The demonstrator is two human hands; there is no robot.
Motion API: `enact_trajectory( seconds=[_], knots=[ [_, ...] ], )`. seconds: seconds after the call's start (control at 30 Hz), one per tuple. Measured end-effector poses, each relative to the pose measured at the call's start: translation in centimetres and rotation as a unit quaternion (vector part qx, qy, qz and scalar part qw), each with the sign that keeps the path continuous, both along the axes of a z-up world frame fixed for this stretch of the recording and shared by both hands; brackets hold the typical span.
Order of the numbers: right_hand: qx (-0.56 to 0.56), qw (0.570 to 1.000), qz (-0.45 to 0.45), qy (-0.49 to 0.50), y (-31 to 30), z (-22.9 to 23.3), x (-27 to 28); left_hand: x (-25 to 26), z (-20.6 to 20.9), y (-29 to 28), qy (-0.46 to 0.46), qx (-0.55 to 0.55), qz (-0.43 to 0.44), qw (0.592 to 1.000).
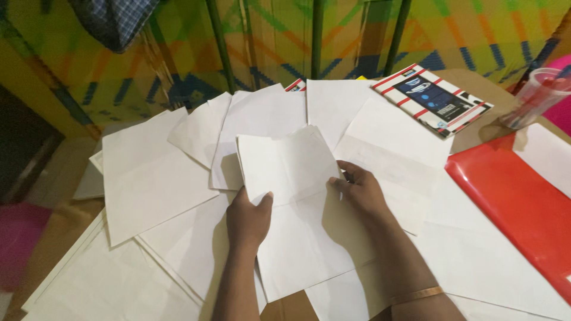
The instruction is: The person sorts through a large pile of white papers on a table, flipping through sheets and separating them into smaller stacks. They also handle a clear plastic cup containing pens, removing and placing pens on the table.
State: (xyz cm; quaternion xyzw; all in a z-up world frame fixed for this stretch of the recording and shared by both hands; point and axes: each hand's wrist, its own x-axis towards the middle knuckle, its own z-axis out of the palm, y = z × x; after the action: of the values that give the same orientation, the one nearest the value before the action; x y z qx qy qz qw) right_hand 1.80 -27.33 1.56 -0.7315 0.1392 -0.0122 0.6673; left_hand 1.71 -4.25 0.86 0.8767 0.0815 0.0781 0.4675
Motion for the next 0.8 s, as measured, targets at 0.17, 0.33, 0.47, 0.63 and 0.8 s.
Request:
enact_trajectory(
  seconds=[0.17, 0.33, 0.47, 0.63, 0.8],
  knots=[
    [-0.010, 1.000, 0.008, -0.023, -0.1, 0.0, 0.2, 0.3, -0.8, 0.1, -0.041, 0.012, -0.008, 0.999],
    [-0.012, 1.000, 0.006, -0.016, -0.2, -0.6, 0.2, 0.8, -1.8, 0.7, -0.046, 0.049, -0.015, 0.998],
    [0.023, 0.999, 0.003, -0.037, -0.2, -1.0, 0.3, 0.9, -1.7, 0.7, -0.017, 0.067, -0.013, 0.998],
    [-0.058, 0.997, 0.000, -0.048, -0.4, -0.6, 0.1, 0.7, -0.6, 0.2, 0.046, 0.073, -0.001, 0.996],
    [-0.046, 0.999, -0.004, -0.018, -0.1, 0.0, 0.0, 0.0, 0.2, -0.2, 0.055, 0.051, 0.011, 0.997]
  ],
)
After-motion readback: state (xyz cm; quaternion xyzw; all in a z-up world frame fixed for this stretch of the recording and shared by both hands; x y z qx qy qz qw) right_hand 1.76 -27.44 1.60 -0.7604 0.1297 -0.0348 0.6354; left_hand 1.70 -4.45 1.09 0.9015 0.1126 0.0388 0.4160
